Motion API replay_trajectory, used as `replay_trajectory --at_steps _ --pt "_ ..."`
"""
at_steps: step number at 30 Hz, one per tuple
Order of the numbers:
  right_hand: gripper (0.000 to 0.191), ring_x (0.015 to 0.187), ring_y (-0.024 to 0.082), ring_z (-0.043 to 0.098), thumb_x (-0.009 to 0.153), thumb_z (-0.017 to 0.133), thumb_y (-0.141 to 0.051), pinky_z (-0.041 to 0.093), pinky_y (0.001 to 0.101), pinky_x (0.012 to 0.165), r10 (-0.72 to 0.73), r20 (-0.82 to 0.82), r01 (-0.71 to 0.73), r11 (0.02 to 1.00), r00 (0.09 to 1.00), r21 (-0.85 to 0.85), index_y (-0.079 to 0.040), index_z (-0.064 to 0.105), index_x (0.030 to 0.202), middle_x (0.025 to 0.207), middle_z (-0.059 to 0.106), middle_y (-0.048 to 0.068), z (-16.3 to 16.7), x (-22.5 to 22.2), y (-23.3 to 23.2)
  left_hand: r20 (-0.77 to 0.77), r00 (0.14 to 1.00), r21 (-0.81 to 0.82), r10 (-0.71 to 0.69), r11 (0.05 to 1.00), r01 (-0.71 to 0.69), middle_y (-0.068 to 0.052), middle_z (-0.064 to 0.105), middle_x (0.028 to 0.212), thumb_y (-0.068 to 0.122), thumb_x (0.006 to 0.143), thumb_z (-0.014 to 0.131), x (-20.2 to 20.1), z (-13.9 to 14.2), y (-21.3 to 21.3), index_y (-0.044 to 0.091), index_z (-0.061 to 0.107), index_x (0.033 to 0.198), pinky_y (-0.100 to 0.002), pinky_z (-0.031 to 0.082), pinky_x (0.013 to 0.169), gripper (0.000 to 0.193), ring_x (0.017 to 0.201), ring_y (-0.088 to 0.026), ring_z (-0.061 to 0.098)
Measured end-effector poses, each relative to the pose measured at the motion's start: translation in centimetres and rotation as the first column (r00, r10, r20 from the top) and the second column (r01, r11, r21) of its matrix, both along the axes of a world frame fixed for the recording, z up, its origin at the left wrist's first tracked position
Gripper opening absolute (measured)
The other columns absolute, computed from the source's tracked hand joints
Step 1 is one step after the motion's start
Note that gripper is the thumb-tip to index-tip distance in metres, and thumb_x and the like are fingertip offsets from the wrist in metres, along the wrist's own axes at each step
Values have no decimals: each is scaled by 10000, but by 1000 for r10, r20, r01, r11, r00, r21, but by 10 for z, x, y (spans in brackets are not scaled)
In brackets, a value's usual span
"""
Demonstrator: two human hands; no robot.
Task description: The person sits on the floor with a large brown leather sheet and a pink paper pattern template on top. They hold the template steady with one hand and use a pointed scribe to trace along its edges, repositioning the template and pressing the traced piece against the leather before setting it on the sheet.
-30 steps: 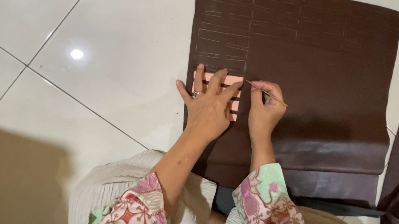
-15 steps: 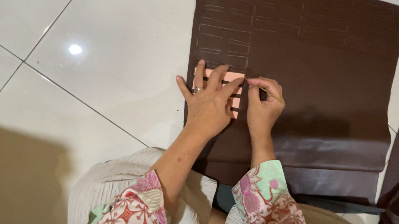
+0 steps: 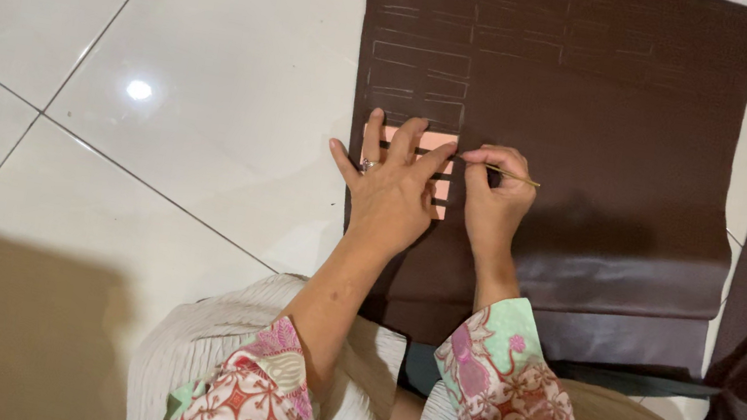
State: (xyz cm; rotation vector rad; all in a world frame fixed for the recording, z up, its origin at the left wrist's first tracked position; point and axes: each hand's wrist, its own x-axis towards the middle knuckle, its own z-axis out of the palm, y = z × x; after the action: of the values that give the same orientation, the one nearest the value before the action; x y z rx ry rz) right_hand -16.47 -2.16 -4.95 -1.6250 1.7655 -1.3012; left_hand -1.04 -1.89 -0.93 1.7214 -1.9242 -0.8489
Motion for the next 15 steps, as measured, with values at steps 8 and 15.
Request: replay_trajectory --at_steps 8,15 --pt "105 960 109 670 957 639 89 559 241 879 -92 489 30 991 867 134 -7 683 950 1035 705 74 14 6 22 -23 1000 10 -5 1000 5 12 443 1486 84 751 772 4 -2 -3 323 693 1254 -856 24 1078 562 1493 -400 194" --pt "69 1039 125 681 998 626 39 549 262 951 -40 560 -81 978 828 191 -20 660 996 1067 727 77 14 22 32 -25 1000 -40 -4 999 3 53 500 1468 87 723 820 9 -5 -7 315 671 1292 -838 54 1085 630 1488 -358 252"
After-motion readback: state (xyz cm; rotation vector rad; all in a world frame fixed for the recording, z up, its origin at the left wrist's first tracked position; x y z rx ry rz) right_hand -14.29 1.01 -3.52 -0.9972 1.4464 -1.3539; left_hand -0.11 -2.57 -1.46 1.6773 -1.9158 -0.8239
